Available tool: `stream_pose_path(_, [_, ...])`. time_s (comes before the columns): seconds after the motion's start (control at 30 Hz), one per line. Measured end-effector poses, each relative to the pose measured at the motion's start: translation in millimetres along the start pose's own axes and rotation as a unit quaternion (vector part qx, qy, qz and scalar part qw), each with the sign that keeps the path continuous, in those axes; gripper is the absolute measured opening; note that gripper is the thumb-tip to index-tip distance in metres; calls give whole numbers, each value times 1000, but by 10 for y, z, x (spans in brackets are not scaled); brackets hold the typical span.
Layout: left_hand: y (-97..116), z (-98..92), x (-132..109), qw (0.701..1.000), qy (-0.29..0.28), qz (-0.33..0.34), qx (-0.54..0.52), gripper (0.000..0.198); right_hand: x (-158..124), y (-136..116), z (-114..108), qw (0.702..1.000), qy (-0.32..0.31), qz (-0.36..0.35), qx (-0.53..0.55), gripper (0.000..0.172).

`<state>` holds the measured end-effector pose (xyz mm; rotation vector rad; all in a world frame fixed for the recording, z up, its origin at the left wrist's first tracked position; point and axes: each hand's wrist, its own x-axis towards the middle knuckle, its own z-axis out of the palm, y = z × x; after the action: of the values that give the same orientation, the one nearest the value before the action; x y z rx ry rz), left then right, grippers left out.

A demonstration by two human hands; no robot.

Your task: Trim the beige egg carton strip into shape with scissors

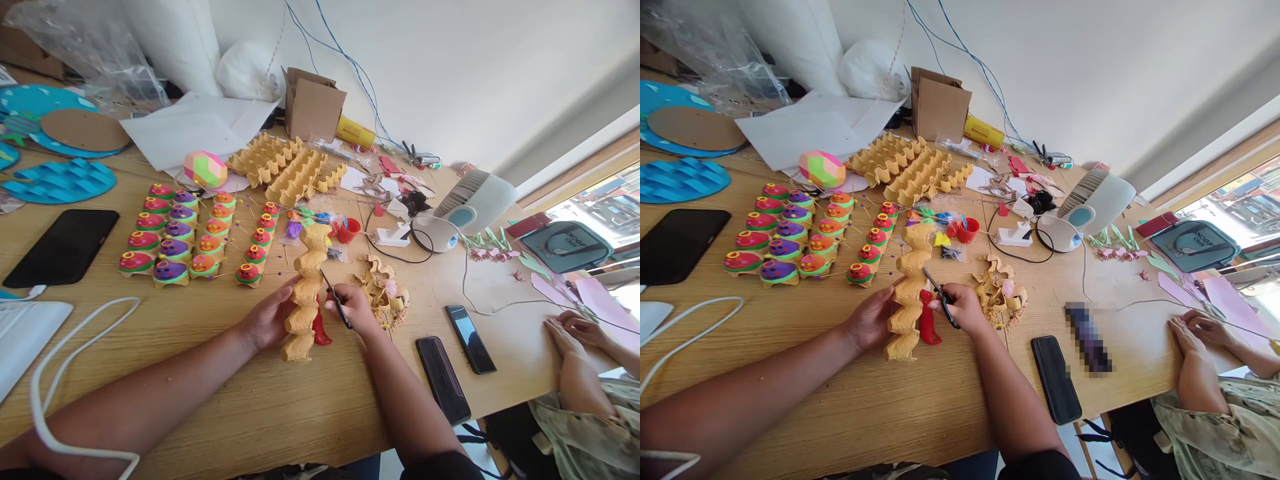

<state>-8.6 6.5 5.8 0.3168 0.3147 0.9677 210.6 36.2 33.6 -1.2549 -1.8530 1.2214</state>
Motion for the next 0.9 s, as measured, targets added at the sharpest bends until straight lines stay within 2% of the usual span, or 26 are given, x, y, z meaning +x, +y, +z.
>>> stream_pose_path(0.2, [6,1,-2,1000,-15,-3,1,47,11,35,-2,1000,1,0,-2,61])
stream_pose_path(0.9, [-3,-14,-1,1000,-16,-11,-4,47,4,50,6,1000,-8,-18,-8,65])
